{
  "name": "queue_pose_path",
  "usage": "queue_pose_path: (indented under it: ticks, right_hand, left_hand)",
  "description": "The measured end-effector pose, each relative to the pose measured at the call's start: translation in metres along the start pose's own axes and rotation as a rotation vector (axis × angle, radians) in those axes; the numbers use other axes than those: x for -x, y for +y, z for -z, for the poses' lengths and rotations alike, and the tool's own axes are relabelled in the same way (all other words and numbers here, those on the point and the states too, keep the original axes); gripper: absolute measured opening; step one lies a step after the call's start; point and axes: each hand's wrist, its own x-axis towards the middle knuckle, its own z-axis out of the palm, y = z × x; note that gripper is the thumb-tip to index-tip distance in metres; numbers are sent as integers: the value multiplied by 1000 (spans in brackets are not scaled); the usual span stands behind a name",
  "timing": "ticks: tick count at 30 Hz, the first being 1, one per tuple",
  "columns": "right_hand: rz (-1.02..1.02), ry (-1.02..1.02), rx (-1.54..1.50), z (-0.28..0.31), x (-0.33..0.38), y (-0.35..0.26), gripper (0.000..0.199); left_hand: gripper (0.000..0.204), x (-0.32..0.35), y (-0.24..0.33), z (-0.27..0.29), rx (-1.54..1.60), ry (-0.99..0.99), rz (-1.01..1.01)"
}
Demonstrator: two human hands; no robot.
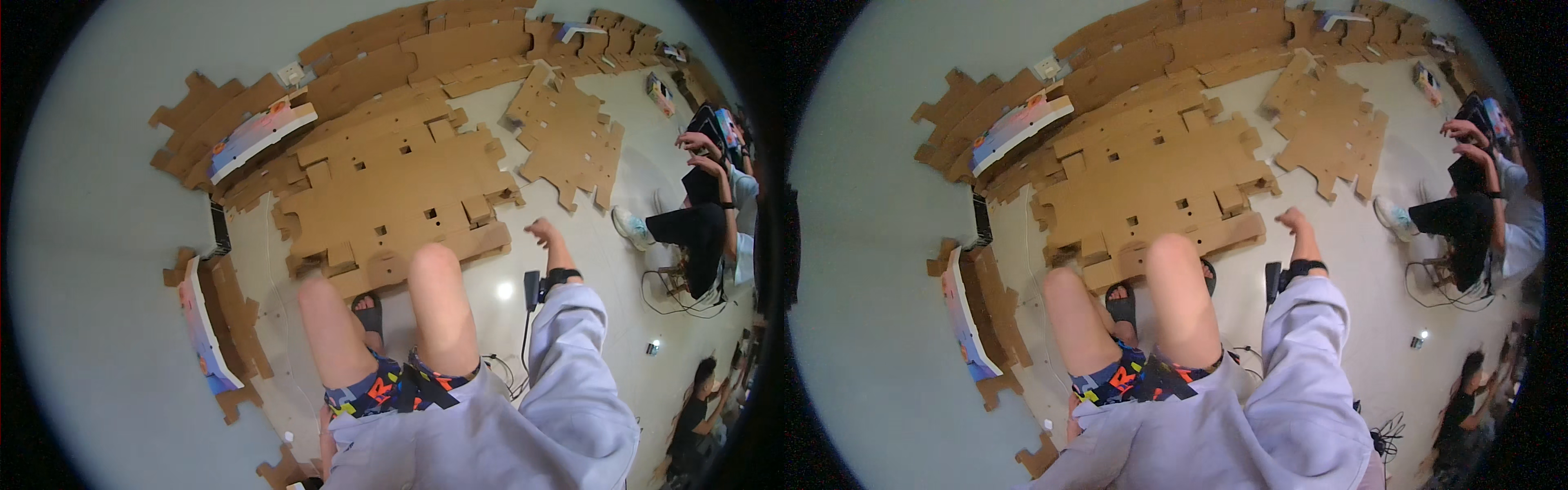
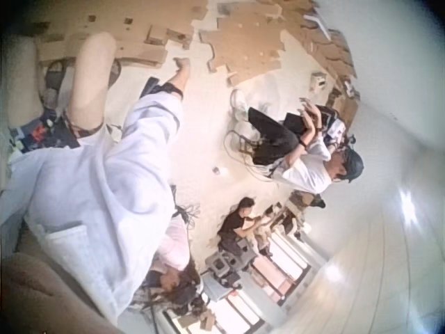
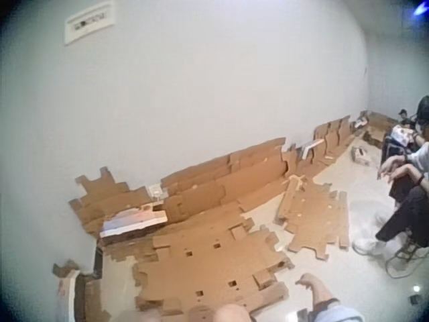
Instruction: The person assembles flat cardboard pieces into boxes by folding and inserting flaps. The person repeatedly picks up flat pieces, folds them into shape, and secures the flaps to form a box.
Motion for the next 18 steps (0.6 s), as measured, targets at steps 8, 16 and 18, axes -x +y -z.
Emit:
queue_pose_path:
  ticks: [8, 16, 18]
  right_hand:
    - [21, 260, -144, -109, -18, -7, 77]
    - [58, 524, -151, -139, 3, -33, 69]
    - [87, 582, -185, -122, 38, -59, 65]
  left_hand:
    - [46, 59, 12, -14, 167, 268, 211]
    - [45, 69, 9, -29, 286, 405, 293]
    - [45, 79, 15, -25, 320, 445, 247]
